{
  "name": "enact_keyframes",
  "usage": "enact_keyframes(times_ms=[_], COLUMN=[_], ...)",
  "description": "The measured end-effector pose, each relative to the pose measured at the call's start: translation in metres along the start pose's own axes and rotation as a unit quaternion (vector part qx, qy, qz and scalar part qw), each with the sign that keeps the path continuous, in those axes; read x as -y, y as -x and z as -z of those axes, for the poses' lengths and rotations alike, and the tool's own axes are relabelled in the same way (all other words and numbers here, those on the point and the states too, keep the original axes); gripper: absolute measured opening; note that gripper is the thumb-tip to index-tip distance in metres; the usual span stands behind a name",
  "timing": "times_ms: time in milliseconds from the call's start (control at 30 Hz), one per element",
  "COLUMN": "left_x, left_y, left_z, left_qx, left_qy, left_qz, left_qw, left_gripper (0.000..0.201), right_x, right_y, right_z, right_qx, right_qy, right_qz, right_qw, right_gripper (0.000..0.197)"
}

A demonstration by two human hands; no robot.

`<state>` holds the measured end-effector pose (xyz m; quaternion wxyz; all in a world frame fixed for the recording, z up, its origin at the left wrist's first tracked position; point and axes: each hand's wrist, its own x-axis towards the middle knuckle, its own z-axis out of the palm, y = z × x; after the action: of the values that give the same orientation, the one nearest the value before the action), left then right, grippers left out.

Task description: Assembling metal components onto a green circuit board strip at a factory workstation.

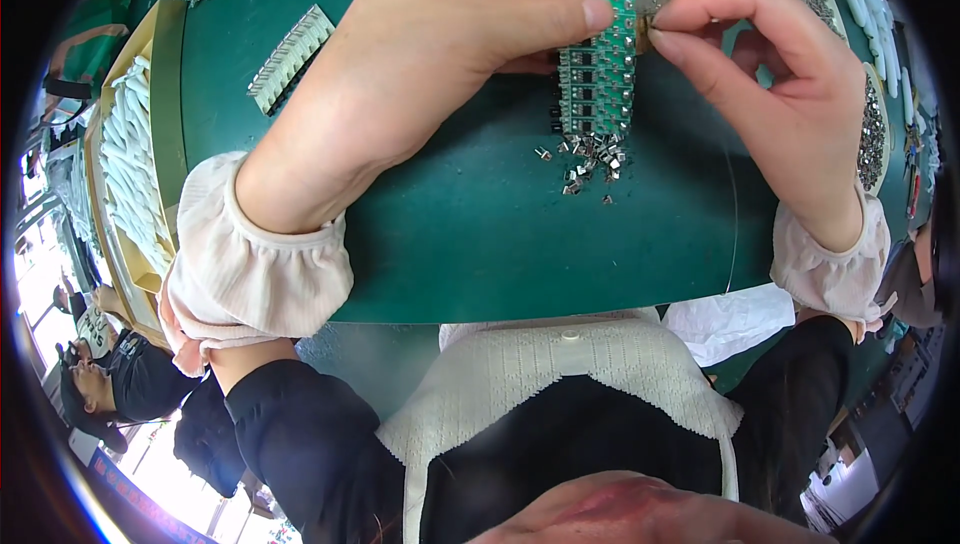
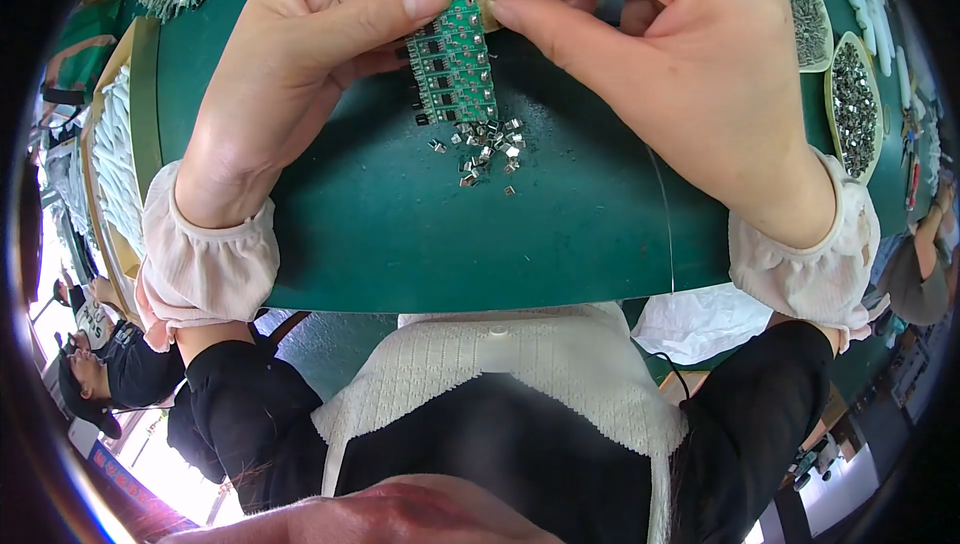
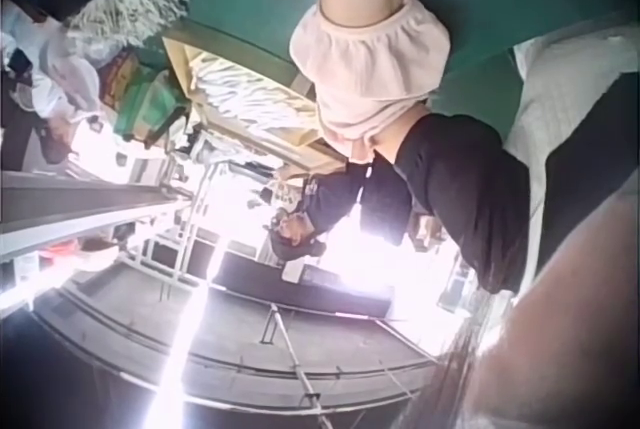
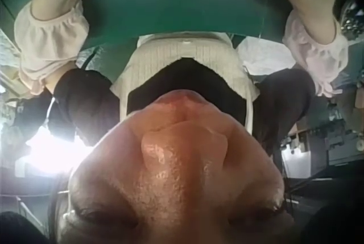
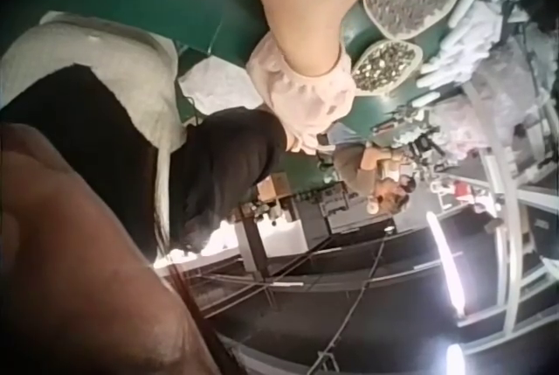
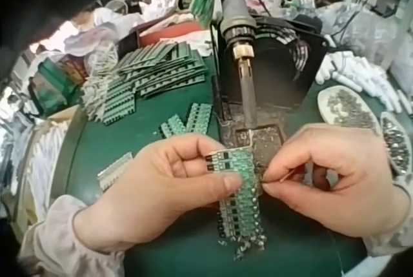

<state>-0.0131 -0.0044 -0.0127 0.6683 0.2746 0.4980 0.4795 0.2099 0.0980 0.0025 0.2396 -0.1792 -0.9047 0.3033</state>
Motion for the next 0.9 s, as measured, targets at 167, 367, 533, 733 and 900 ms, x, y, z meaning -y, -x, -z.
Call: enact_keyframes(times_ms=[167, 367, 533, 733, 900], left_x=[-0.001, -0.003, -0.003, -0.005, 0.015], left_y=[0.001, 0.001, 0.001, 0.003, -0.033], left_z=[-0.001, 0.001, 0.0, -0.007, 0.023], left_qx=[0.016, 0.005, 0.0, -0.002, 0.154], left_qy=[0.043, 0.075, -0.016, -0.038, -0.071], left_qz=[0.019, 0.025, 0.01, -0.008, -0.243], left_qw=[0.999, 0.997, 1.0, 0.999, 0.955], left_gripper=[0.022, 0.023, 0.022, 0.022, 0.024], right_x=[0.004, 0.019, 0.013, 0.015, 0.049], right_y=[-0.008, -0.018, -0.015, -0.013, -0.037], right_z=[0.002, 0.01, 0.009, 0.013, 0.009], right_qx=[0.007, 0.05, 0.084, 0.064, 0.128], right_qy=[0.019, 0.073, 0.045, 0.069, 0.015], right_qz=[0.027, -0.035, -0.095, -0.02, -0.311], right_qw=[0.999, 0.995, 0.991, 0.995, 0.942], right_gripper=[0.014, 0.028, 0.03, 0.03, 0.03])
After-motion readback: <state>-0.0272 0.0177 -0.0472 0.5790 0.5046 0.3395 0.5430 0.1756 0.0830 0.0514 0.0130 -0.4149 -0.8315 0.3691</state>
